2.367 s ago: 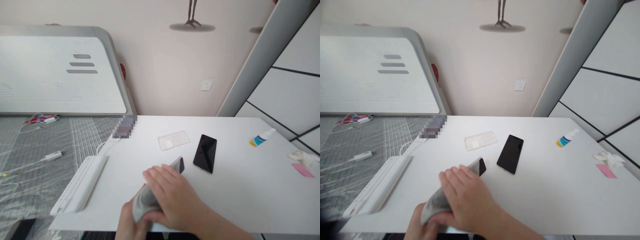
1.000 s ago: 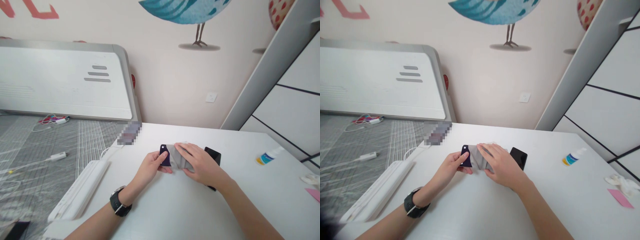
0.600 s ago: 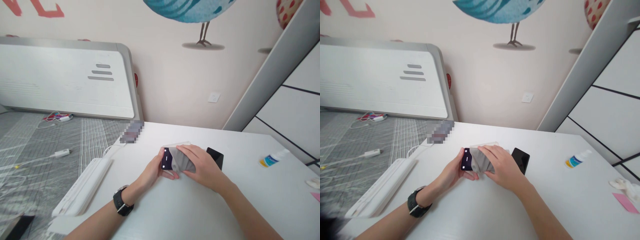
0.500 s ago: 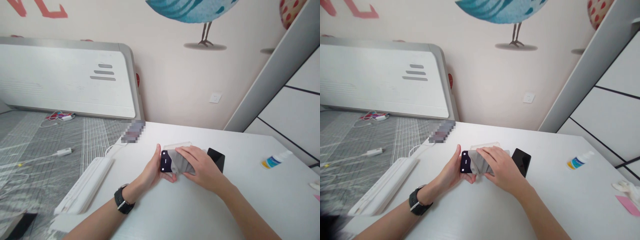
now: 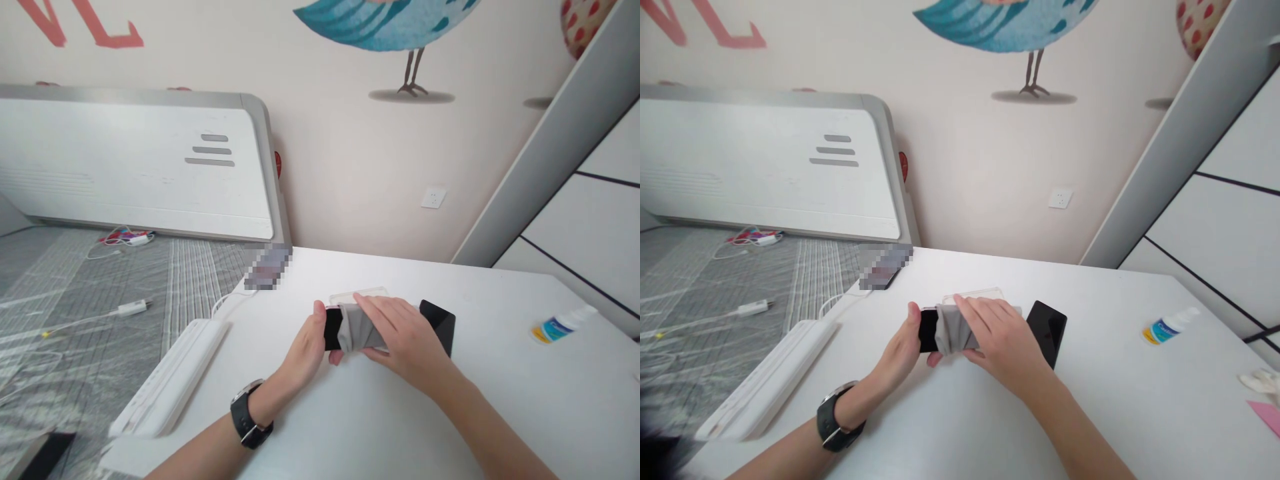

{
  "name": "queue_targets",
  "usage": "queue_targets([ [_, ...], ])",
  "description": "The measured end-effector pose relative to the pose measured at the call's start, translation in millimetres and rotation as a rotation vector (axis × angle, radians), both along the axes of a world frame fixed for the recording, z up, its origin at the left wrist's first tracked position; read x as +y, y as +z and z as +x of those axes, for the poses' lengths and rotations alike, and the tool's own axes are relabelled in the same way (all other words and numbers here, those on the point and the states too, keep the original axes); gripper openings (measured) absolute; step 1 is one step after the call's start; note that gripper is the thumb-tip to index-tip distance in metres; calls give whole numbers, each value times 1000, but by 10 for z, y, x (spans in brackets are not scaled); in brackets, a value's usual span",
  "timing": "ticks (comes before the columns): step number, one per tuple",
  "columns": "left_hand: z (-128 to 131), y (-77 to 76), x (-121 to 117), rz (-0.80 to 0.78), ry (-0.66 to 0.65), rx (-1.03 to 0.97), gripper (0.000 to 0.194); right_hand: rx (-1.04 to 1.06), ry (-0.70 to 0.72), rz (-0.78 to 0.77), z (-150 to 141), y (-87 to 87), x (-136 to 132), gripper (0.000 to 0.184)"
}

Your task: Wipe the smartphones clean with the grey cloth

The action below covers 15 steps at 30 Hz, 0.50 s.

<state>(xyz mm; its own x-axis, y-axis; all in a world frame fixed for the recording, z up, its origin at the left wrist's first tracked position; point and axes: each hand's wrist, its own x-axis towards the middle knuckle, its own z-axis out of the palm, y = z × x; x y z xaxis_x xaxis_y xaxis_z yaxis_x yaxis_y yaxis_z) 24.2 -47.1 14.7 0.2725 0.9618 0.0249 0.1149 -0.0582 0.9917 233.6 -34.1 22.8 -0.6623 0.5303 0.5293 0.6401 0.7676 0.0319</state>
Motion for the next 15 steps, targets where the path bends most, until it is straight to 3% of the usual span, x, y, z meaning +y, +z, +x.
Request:
queue_targets([
  [5, 67, 22, -51, 71, -14, 18, 84, 58, -53, 65, -103, -44, -11, 53],
  [9, 85, -35, -62, 70, -37, 56, 82, 58, -9, 86, -295, -89, -54, 51],
  [15, 64, 111, -26, 86, -186, 83, 66, 52, -103, 37, 15, -41, 114, 51],
])
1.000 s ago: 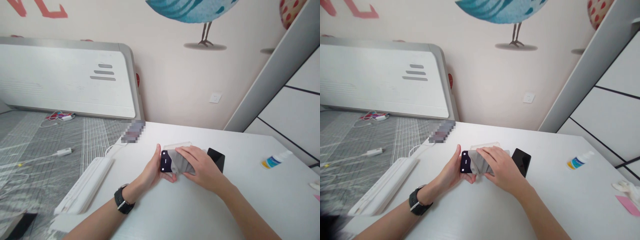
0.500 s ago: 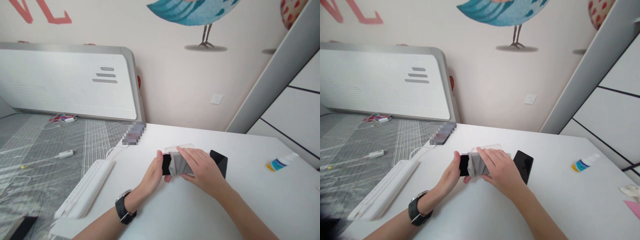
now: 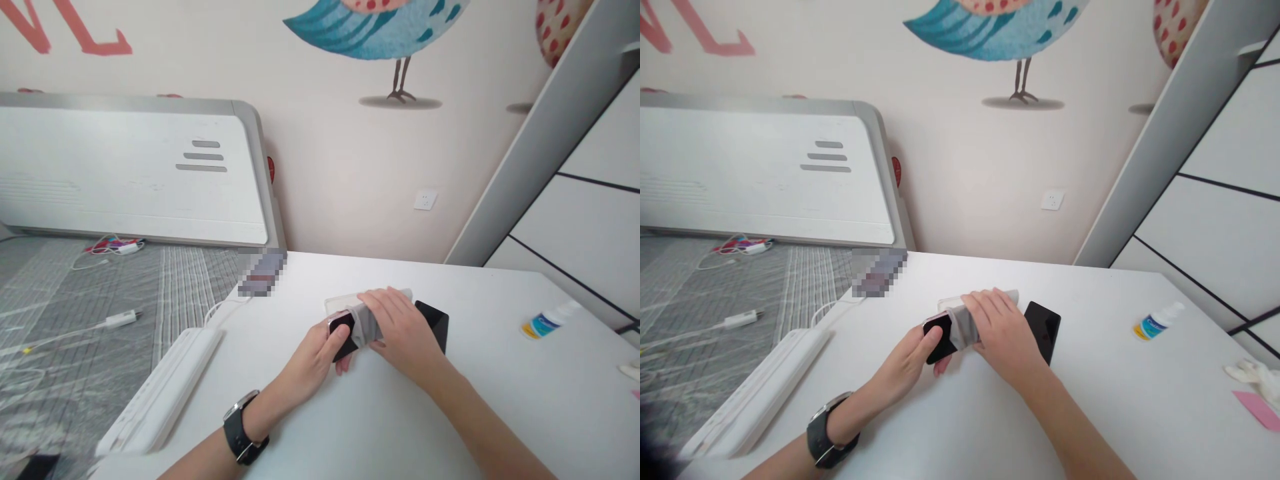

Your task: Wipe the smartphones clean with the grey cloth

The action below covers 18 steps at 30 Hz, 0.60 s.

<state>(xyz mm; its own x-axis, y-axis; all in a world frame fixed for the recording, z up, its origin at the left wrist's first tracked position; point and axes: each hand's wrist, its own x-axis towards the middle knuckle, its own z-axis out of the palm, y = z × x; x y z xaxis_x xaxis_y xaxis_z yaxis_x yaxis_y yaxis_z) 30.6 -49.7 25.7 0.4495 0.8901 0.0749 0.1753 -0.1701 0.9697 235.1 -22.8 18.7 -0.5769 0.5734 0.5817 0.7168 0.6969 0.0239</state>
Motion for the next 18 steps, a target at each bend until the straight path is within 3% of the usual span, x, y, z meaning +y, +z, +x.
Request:
queue_targets([
  [5, 8, 73, -86, 36, -183, 89, 16, 37, 6, 136, -109, -71, -49, 29],
  [10, -50, 30, -108, -57, -224, 138, 24, 30, 163, 188, -219, -185, -65, 33],
  [15, -44, 52, -138, -50, -233, 50, 30, 92, -26, 147, 29, -102, 68, 37],
  [18, -13, -1, -164, -116, -216, -19, 30, 109, -9, 156, -86, -97, -22, 31],
])
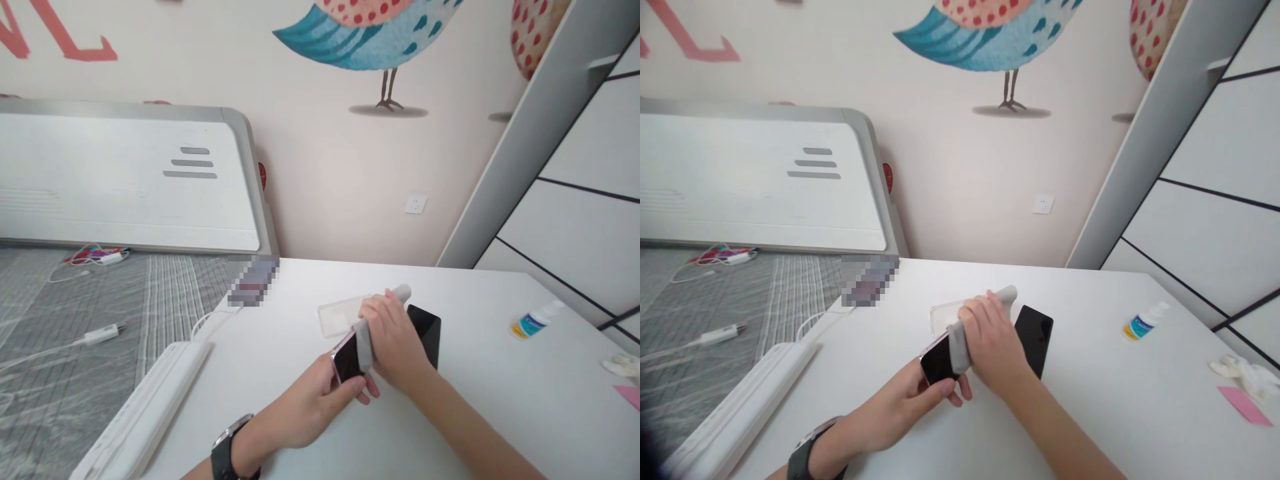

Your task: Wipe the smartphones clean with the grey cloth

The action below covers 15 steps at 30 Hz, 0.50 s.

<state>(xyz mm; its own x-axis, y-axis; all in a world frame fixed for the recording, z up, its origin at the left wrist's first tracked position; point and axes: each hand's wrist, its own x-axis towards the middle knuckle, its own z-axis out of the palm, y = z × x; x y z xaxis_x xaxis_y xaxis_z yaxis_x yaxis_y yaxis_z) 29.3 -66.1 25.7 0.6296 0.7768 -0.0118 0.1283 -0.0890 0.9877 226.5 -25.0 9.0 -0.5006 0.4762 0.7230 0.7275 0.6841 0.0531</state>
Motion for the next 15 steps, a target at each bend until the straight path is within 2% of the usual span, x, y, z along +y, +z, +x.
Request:
queue_targets([
  [4, -20, -85, 2, -87, -35, -11, 33, -60, 160, -3, -126, -42, -57, 32],
  [8, -21, -74, 5, -150, -23, -149, 35, -26, 16, -39, 24, -57, 58, 37],
  [10, -8, -69, 7, -160, -33, -197, 35, -1, -1, -62, 31, -68, 47, 37],
  [12, -7, -80, 20, -149, -55, -172, 33, -30, 108, -104, -34, -63, -34, 41],
  [15, -27, -94, 66, -128, -73, -124, 38, -150, 265, -284, -98, 34, -203, 71],
])
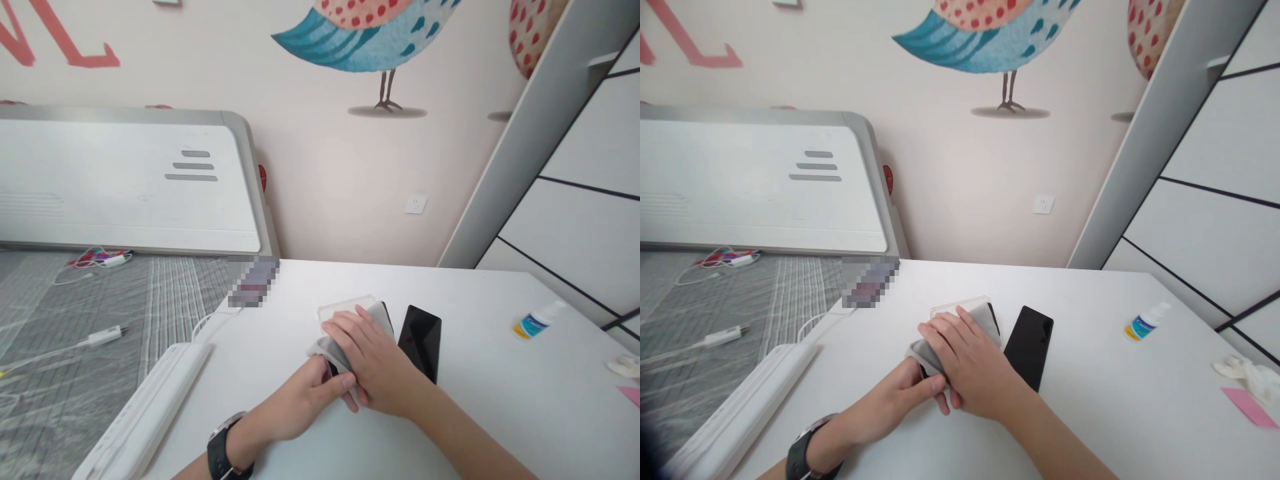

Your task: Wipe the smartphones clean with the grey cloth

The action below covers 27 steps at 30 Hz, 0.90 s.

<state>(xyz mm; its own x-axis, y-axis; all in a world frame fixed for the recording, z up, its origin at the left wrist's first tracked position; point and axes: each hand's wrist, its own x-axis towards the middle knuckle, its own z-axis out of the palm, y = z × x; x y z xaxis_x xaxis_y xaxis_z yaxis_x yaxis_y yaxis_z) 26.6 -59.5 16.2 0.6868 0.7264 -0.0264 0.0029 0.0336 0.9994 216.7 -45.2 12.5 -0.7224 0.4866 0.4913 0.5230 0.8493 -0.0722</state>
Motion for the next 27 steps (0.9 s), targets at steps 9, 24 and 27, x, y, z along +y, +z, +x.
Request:
queue_targets([
  [9, -76, -29, 57, -82, 73, -149, 53, -50, -54, -274, 411, 335, -12, 114],
  [24, -37, -83, -14, -127, 223, -45, 60, 85, -35, -103, 119, 109, 31, 86],
  [27, -66, -82, -38, -25, 151, 68, 57, 112, -2, -49, 26, 68, 25, 86],
])
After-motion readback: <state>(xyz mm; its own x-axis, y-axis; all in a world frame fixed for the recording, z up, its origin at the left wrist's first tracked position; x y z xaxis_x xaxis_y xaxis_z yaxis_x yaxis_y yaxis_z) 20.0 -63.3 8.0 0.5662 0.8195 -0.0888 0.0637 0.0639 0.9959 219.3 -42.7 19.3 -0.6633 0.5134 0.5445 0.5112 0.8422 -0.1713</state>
